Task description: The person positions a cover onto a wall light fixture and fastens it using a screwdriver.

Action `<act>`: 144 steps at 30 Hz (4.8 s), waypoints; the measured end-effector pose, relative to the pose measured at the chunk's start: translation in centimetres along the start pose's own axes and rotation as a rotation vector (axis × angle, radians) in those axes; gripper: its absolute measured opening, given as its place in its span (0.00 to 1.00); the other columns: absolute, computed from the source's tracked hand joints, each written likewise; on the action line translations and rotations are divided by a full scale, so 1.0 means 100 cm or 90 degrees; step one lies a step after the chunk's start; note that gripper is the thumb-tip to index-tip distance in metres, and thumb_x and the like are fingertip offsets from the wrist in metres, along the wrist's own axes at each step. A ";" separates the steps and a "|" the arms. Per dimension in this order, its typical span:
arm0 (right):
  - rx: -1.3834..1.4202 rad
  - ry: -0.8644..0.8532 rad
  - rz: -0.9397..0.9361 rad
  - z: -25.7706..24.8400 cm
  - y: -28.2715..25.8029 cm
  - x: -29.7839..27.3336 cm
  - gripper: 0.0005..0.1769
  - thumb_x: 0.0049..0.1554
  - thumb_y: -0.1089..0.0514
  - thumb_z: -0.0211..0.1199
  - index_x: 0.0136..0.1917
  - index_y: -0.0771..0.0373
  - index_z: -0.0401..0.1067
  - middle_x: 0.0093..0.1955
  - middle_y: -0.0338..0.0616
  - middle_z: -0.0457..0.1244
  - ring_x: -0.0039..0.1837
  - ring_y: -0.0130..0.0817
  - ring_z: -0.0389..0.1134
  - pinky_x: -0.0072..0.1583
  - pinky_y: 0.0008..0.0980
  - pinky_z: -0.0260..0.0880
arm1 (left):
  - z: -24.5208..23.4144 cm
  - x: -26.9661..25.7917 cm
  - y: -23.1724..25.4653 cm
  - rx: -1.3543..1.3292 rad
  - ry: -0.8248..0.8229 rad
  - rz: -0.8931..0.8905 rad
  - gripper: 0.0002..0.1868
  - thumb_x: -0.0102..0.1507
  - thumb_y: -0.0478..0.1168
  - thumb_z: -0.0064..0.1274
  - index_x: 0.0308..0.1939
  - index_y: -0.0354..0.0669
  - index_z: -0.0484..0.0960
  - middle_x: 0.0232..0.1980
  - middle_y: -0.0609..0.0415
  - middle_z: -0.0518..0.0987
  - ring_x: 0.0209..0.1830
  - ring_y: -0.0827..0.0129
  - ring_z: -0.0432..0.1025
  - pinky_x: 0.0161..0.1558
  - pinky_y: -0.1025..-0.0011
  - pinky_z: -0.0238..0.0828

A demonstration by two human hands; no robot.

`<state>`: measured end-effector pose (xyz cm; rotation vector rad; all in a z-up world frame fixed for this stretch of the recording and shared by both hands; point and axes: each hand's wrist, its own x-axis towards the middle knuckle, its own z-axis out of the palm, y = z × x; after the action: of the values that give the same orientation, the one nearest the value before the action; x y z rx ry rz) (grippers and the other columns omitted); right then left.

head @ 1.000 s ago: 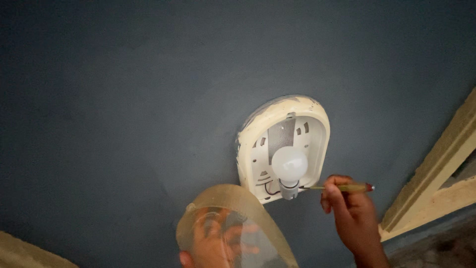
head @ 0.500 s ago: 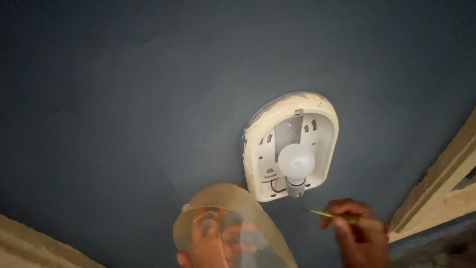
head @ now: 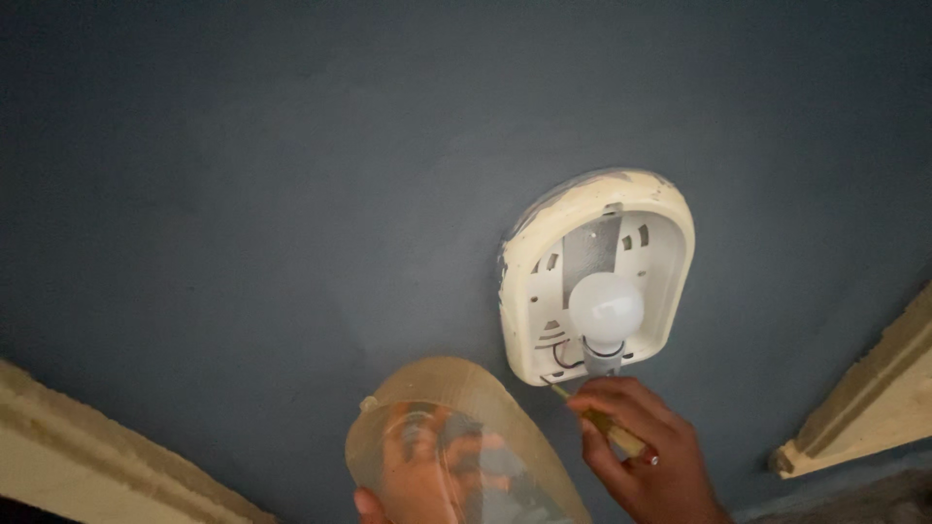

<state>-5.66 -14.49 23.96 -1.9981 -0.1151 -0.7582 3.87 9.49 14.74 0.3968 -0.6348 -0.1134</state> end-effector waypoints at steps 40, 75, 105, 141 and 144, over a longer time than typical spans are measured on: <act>-0.062 0.133 0.022 0.013 -0.017 0.000 0.11 0.49 0.65 0.70 0.48 0.64 0.79 0.51 0.49 0.72 0.54 0.36 0.77 0.53 0.33 0.78 | -0.004 0.001 0.002 0.002 -0.015 -0.012 0.55 0.66 0.69 0.45 0.82 0.43 0.34 0.78 0.20 0.49 0.58 0.15 0.67 0.39 0.26 0.79; -0.071 0.076 -0.037 -0.010 -0.040 0.023 0.11 0.47 0.66 0.74 0.45 0.60 0.81 0.46 0.47 0.74 0.49 0.30 0.80 0.48 0.27 0.81 | 0.046 0.018 0.030 0.110 -0.027 -0.001 0.55 0.66 0.67 0.47 0.82 0.43 0.37 0.77 0.23 0.52 0.62 0.21 0.67 0.45 0.25 0.77; -0.123 0.227 -0.266 -0.034 -0.101 0.058 0.04 0.52 0.63 0.71 0.42 0.62 0.78 0.50 0.48 0.73 0.54 0.34 0.77 0.49 0.28 0.77 | 0.094 0.053 0.051 0.137 -0.108 0.052 0.54 0.67 0.66 0.46 0.83 0.46 0.34 0.80 0.23 0.47 0.65 0.24 0.67 0.50 0.31 0.78; -0.141 0.399 -0.369 -0.081 -0.097 0.074 0.09 0.54 0.62 0.73 0.50 0.60 0.78 0.51 0.41 0.73 0.53 0.29 0.71 0.57 0.32 0.69 | 0.119 0.085 0.061 0.158 -0.146 0.031 0.55 0.62 0.66 0.51 0.81 0.49 0.36 0.78 0.20 0.47 0.62 0.24 0.68 0.48 0.30 0.80; -0.150 0.425 -0.306 -0.080 -0.091 0.073 0.08 0.57 0.62 0.72 0.51 0.59 0.78 0.52 0.41 0.73 0.53 0.31 0.69 0.55 0.30 0.70 | 0.116 0.080 0.055 0.149 -0.166 0.048 0.56 0.64 0.66 0.50 0.82 0.47 0.36 0.79 0.19 0.47 0.63 0.24 0.67 0.47 0.30 0.80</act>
<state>-6.88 -17.76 37.68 -1.8408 -0.1151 -1.7779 3.22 9.03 29.84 0.5887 -0.9230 -0.0188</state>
